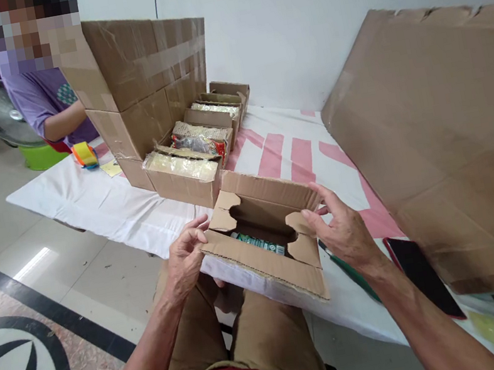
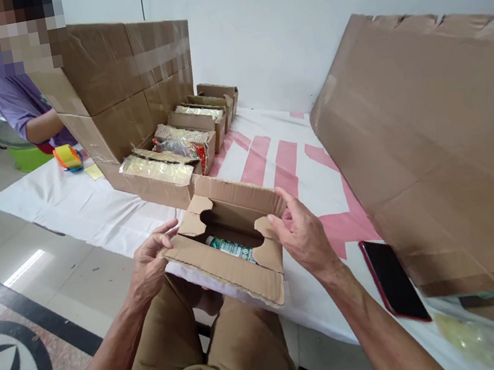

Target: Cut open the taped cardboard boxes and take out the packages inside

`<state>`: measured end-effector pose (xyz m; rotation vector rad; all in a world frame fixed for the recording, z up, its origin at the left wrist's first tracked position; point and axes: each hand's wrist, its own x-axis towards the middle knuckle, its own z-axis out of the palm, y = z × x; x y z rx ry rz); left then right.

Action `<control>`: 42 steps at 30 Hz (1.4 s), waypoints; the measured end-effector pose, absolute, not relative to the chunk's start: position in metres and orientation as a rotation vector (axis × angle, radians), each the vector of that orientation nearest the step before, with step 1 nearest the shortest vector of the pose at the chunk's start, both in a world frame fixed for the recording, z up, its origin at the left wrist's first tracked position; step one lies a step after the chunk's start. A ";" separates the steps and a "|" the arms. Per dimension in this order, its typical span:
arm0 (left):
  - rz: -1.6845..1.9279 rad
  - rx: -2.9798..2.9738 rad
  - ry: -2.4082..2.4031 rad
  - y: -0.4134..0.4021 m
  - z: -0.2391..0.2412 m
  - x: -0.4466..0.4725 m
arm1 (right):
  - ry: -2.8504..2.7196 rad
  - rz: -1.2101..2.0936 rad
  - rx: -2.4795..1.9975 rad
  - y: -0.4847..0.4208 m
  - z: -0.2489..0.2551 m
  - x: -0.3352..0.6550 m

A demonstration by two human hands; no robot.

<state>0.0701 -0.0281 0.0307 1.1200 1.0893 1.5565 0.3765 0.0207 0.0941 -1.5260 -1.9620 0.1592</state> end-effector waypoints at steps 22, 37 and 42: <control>1.515 1.529 1.214 -0.034 0.009 0.081 | -3.258 0.230 -1.329 0.064 0.119 0.316; 1.580 1.481 1.245 -0.025 0.002 0.104 | -3.009 0.109 -1.395 0.068 0.143 0.297; 1.598 1.483 1.315 -0.037 0.021 0.098 | -2.655 -0.071 -1.232 0.033 0.195 0.326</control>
